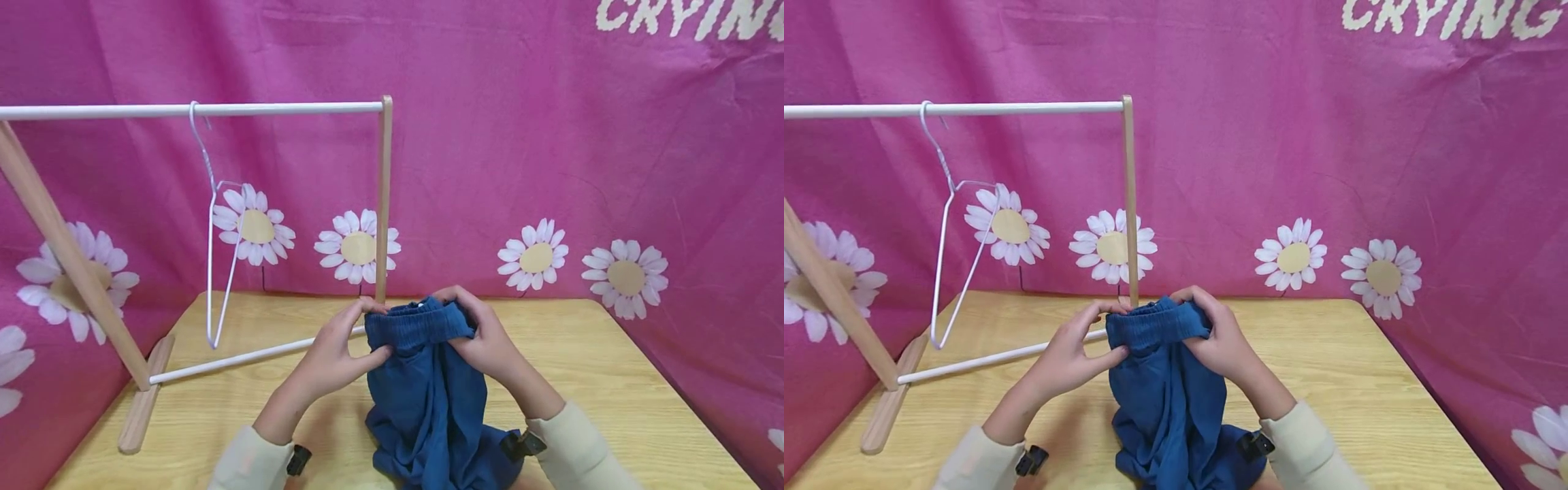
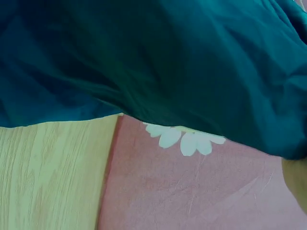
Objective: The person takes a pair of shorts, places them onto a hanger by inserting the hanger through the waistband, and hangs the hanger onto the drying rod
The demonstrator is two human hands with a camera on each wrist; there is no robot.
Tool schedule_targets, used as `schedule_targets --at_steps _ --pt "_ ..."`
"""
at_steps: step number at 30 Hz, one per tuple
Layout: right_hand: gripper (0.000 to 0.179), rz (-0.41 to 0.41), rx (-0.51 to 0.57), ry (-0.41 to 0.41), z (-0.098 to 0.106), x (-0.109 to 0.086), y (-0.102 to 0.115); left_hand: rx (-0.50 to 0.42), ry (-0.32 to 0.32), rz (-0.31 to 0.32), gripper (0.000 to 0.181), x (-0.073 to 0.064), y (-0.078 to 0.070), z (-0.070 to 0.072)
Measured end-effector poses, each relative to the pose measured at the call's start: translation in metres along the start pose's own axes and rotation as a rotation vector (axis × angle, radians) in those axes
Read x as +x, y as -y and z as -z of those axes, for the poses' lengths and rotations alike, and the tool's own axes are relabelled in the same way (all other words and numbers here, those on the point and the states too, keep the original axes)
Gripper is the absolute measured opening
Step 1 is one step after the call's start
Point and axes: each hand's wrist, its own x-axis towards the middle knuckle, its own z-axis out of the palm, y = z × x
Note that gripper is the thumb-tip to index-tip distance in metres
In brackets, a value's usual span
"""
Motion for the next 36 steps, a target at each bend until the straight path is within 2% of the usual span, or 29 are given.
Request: schedule_targets --at_steps 3,6,11,17,20,26,29,33,36 --pt "0.034 0.032 -0.048 0.011 0.0 0.0 0.0 0.096 -0.026 -0.021 0.051 -0.001 -0.004 0.002" --pt "0.029 0.059 -0.107 0.026 0.001 0.0 0.001 0.161 -0.06 -0.022 0.043 -0.004 -0.006 0.007" --pt "0.028 0.091 -0.158 0.009 0.004 -0.001 0.001 0.137 -0.093 -0.006 0.029 -0.008 -0.007 0.018" --pt "0.033 0.176 -0.269 0.016 0.011 0.002 0.0 0.15 -0.082 -0.035 0.025 -0.006 -0.007 0.028" --pt "0.034 0.201 -0.346 0.067 0.017 0.006 -0.001 0.157 -0.083 -0.024 0.025 -0.004 -0.007 0.031" --pt "0.043 0.221 -0.49 0.224 0.032 0.013 0.001 0.155 -0.143 -0.001 0.037 -0.003 -0.012 0.037" --pt "0.048 0.221 -0.542 0.295 0.037 0.012 0.0 0.155 -0.135 -0.001 0.039 -0.003 -0.013 0.038" --pt "0.057 0.193 -0.585 0.348 0.041 0.01 -0.002 0.161 -0.128 -0.002 0.04 -0.004 -0.015 0.042" --pt "0.064 0.14 -0.594 0.366 0.044 0.008 -0.003 0.159 -0.136 0.012 0.039 -0.005 -0.016 0.046"
